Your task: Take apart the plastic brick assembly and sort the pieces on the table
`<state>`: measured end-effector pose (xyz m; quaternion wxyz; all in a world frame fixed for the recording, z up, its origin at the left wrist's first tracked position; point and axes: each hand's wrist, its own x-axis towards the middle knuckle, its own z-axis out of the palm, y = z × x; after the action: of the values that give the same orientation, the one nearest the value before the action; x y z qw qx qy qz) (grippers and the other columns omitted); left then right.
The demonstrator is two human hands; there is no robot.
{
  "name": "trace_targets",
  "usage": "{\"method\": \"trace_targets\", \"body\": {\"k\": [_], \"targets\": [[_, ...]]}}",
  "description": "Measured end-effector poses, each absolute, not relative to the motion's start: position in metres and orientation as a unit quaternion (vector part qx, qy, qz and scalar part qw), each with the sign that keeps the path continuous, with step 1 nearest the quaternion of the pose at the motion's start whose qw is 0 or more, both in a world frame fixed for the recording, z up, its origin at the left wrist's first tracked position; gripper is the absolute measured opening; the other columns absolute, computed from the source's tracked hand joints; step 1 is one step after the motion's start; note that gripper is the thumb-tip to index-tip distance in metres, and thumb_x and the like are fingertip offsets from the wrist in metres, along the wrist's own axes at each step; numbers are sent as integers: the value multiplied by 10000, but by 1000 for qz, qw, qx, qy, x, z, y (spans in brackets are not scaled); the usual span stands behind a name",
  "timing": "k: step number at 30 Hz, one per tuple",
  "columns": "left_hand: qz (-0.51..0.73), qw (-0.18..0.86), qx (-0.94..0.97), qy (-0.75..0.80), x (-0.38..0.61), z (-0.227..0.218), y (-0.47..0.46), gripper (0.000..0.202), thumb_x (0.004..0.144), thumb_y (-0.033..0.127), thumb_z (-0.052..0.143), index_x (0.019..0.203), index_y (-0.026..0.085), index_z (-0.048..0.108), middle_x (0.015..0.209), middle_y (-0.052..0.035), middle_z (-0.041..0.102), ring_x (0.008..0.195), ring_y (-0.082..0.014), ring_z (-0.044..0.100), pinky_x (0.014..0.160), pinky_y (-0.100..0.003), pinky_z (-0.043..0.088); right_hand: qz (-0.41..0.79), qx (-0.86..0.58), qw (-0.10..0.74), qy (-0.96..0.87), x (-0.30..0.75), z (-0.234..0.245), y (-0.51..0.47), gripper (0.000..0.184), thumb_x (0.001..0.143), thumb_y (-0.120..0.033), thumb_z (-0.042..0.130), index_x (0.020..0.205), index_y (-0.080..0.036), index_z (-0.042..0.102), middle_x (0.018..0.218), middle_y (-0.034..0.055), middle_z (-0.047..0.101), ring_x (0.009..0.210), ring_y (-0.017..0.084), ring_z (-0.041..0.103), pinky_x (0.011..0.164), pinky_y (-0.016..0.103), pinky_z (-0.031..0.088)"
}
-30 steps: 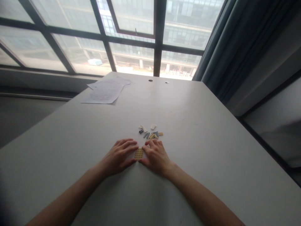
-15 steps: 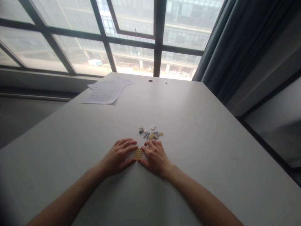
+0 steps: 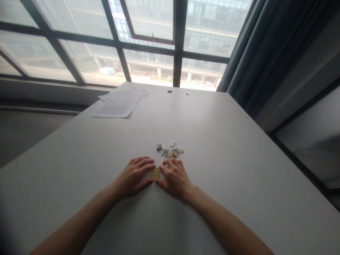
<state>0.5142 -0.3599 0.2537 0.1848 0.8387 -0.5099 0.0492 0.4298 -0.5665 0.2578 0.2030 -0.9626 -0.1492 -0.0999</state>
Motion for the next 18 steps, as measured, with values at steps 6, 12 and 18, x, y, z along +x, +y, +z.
{"method": "trace_targets", "body": {"k": [6,12,18], "targets": [[50,188,839,-509,514,254,-360,440,826,456,575,1204,233,554,1242,-85,573,1210,-276,451,1019,-438,336,-110,-961,206,-150,429,258,-567,446,812,-455,652,1157,-180,586,1161,99,583,1095,263,467,964,407,334],[50,198,836,-510,515,252,-359,491,813,457,591,1245,233,526,1250,-93,572,1203,-275,464,1016,-440,344,-130,-963,197,-132,425,261,-586,499,792,-451,682,1199,-181,580,1171,110,587,1092,270,480,943,411,359],[44,192,835,-513,516,253,-359,502,814,483,584,1243,230,522,1257,-97,567,1211,-280,455,1013,-439,344,-133,-971,186,-74,413,261,-618,412,789,-355,697,1162,-207,608,1161,97,591,1086,261,491,944,416,378]]}}
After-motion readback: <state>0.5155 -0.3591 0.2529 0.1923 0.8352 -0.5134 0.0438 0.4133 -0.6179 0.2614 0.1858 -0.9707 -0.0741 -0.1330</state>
